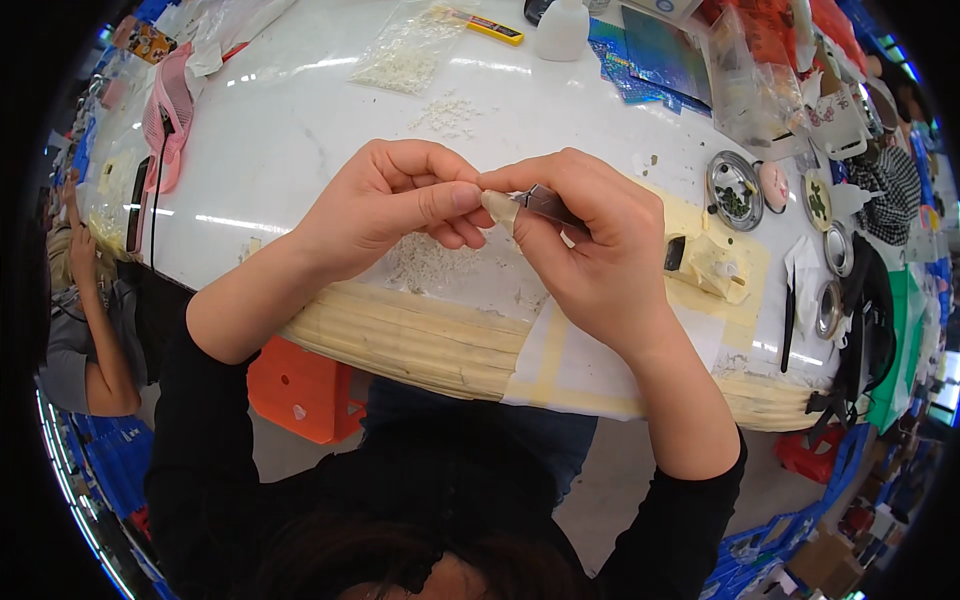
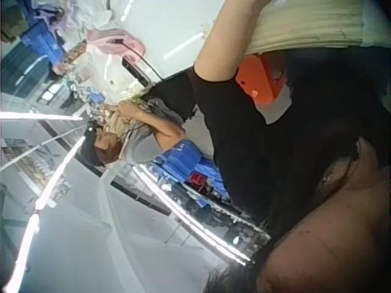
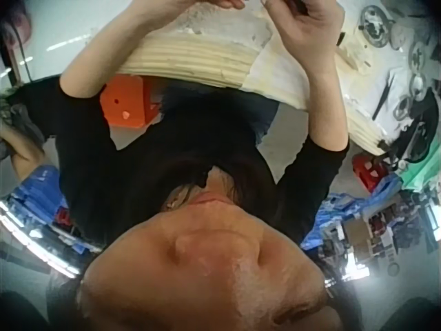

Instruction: Assembling small plastic rings and components on a factory workbench.

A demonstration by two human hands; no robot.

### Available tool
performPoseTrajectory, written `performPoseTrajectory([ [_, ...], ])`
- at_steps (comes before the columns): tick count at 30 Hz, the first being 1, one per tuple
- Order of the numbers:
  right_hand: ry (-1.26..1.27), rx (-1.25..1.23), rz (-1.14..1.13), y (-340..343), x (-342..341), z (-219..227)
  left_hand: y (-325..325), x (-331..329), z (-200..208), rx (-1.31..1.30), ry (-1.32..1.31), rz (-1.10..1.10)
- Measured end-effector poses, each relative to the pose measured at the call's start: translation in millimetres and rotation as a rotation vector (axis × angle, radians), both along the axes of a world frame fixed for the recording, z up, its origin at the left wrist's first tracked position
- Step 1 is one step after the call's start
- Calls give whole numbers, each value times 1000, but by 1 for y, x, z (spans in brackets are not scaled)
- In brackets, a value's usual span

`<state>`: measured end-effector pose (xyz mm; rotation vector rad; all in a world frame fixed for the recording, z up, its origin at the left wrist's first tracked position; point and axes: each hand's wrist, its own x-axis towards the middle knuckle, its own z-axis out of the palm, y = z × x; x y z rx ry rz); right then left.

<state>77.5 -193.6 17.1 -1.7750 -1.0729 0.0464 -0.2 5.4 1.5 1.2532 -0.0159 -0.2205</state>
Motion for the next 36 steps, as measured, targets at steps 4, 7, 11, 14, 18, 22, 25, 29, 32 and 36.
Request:
performPoseTrajectory([
  [4, -71, 31, -13, 0, -1, -2, -1, -1, 0, -149, 103, -12],
  [7, -84, 58, -5, 1, -1, -4, 0, -2, -2, -232, 129, -22],
  [11, -3, 137, 5, 2, -3, -9, -2, -4, 2, -177, 66, -21],
  [14, 20, 162, 7, 2, -4, -13, -3, -4, 2, -114, 31, -3],
  [18, 37, 176, 1, 4, -5, -14, -4, -5, 4, -91, 2, 37],
  [22, 27, 124, -13, 2, -5, -10, -5, -5, 1, -71, -82, 71],
  [25, 12, 85, -18, 2, -5, -9, -5, -7, 3, 12, -105, 101],
  [29, -65, 34, -25, 3, -5, -5, -5, -7, 2, 34, -112, 114],
  [32, -130, 34, -19, 4, -5, -5, -3, -6, 3, 41, -106, 126],
  [36, -165, 16, -17, 4, -4, -4, -4, -6, 3, 55, -126, 168],
])
